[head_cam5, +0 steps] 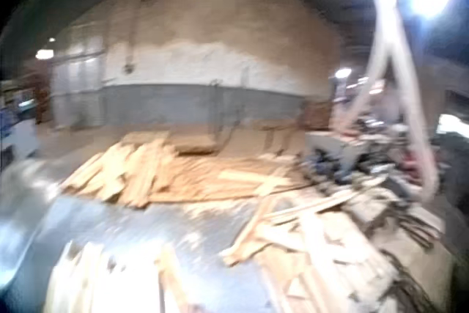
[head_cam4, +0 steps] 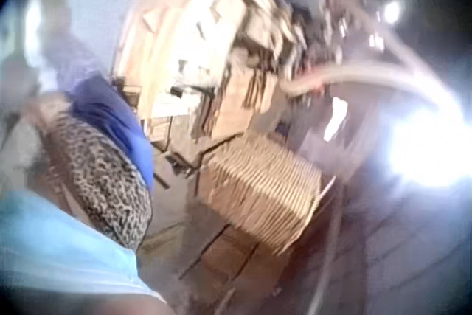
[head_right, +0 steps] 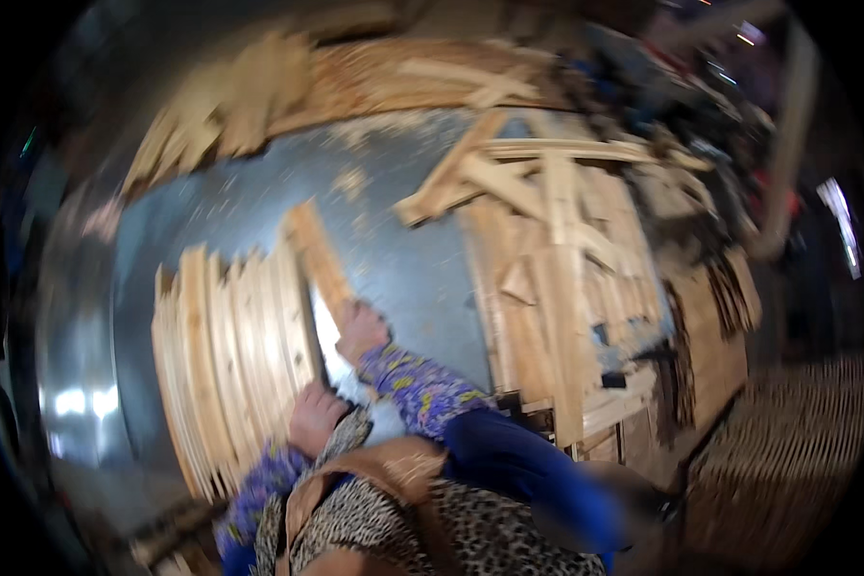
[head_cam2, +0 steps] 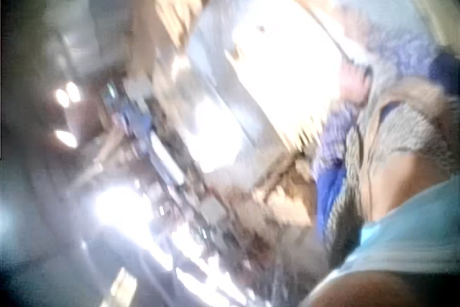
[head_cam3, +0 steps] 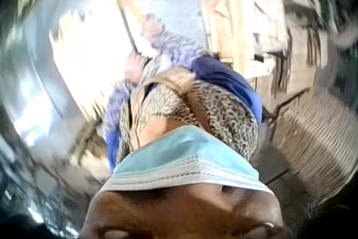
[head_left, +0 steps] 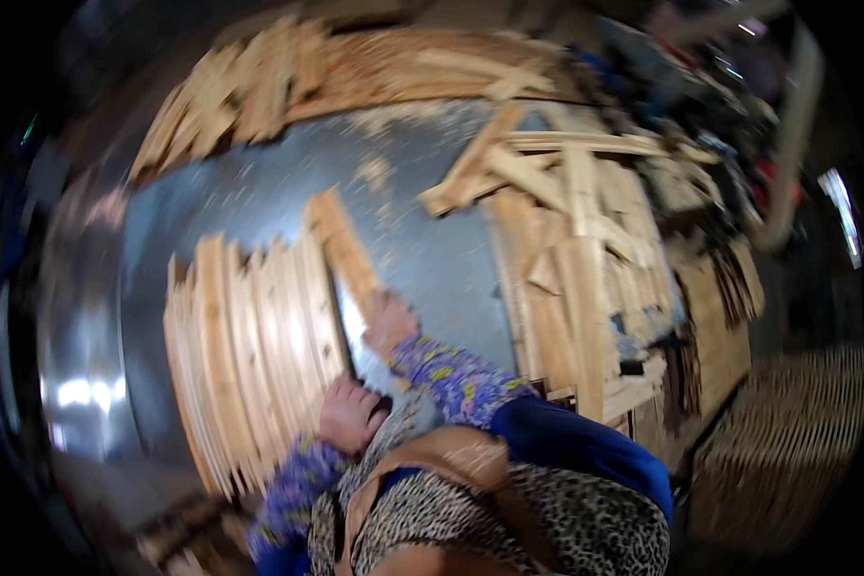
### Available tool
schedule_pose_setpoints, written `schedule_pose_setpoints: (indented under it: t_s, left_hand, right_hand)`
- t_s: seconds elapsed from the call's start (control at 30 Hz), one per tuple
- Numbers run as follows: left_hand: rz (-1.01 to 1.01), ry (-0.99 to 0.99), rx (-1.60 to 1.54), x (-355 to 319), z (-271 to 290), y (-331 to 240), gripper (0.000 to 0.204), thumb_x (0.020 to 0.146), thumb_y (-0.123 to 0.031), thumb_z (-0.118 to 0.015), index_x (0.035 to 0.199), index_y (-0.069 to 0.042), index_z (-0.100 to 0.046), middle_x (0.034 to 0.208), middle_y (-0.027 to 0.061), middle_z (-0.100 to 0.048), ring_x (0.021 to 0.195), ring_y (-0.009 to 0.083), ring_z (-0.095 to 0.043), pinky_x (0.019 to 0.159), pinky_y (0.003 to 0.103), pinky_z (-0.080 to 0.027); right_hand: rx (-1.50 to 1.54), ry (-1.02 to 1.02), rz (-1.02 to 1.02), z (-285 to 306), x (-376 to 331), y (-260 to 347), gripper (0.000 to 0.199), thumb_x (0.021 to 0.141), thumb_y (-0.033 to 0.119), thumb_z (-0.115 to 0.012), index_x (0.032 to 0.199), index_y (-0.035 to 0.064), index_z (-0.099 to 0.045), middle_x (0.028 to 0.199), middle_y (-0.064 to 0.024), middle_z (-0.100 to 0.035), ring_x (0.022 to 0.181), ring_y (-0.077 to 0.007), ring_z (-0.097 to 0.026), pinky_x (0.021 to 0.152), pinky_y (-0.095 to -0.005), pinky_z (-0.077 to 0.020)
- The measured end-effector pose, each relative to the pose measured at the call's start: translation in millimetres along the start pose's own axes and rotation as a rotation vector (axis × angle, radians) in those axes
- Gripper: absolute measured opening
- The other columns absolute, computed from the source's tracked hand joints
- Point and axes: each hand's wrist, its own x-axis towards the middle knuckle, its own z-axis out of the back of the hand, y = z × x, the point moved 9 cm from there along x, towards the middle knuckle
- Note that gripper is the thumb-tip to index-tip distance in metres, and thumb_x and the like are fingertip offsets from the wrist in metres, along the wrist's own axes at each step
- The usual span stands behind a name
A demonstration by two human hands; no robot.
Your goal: The person sorts wooden planks on a metal table, picking up individual pieces from a scattered pile and stacking them neatly. The person handles the wood by hand, aligning the planks into a growing stack while clearing the workspace.
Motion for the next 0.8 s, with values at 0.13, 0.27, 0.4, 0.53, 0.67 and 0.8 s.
schedule_pose_setpoints:
  t_s: [0.13,0.27,0.4,0.53,0.67,0.8]
  left_hand:
    - [0.096,-0.249,-0.079,-16,8,53,0.064,0.098,-0.052,-0.070,0.134,0.000,-0.066,0.133,0.0224,-0.063,0.126,0.0449,-0.057,0.117,0.063,-0.041]
    - [0.126,-0.352,0.013,16,-10,38,0.072,0.102,-0.062,-0.062,0.141,-0.003,-0.064,0.146,0.0261,-0.056,0.136,0.0495,-0.050,0.126,0.063,-0.030]
    - [0.160,-0.048,0.228,29,-23,45,0.068,0.101,-0.059,-0.061,0.140,-0.004,-0.067,0.151,0.0253,-0.055,0.141,0.0489,-0.047,0.131,0.063,-0.024]
    - [0.322,0.058,0.179,23,-13,38,0.059,0.090,-0.045,-0.075,0.133,-0.004,-0.071,0.149,0.0244,-0.058,0.142,0.0479,-0.047,0.131,0.063,-0.024]
    - [0.274,-0.117,0.276,18,-31,38,0.057,0.086,-0.043,-0.078,0.129,-0.006,-0.073,0.157,0.0263,-0.055,0.150,0.0489,-0.043,0.135,0.063,-0.020]
    - [0.365,-0.052,0.269,24,-35,39,0.058,0.087,-0.035,-0.081,0.135,-0.005,-0.071,0.153,0.0255,-0.058,0.149,0.0486,-0.044,0.133,0.062,-0.023]
  right_hand:
    - [0.188,0.203,0.050,-12,7,26,0.077,0.091,0.037,-0.077,0.154,0.0041,-0.050,0.123,-0.0221,-0.071,0.117,-0.0400,-0.072,0.098,-0.0525,-0.0603]
    - [0.419,0.473,0.111,-89,-60,31,0.058,0.093,0.031,-0.081,0.143,0.0036,-0.065,0.106,-0.0190,-0.076,0.093,-0.0328,-0.072,0.089,-0.0513,-0.0597]
    - [0.323,0.320,0.299,10,-93,-5,0.048,0.090,0.033,-0.083,0.128,0.0050,-0.075,0.116,-0.0216,-0.076,0.110,-0.0358,-0.072,0.100,-0.0487,-0.0565]
    - [-0.174,0.127,-0.232,186,-119,-159,0.072,0.090,0.051,-0.078,0.143,0.0044,-0.064,0.141,-0.0229,-0.065,0.137,-0.0425,-0.057,0.113,-0.0549,-0.0461]
    - [-0.344,-0.405,-0.237,194,-178,-284,0.079,0.087,0.050,-0.076,0.149,0.0067,-0.055,0.156,-0.0171,-0.057,0.148,-0.0407,-0.044,0.123,-0.0596,-0.0312]
    - [-0.264,-0.091,-0.325,203,-172,-298,0.084,0.091,0.051,-0.074,0.159,0.0084,-0.050,0.167,-0.0161,-0.049,0.159,-0.0410,-0.033,0.129,-0.0593,-0.0274]
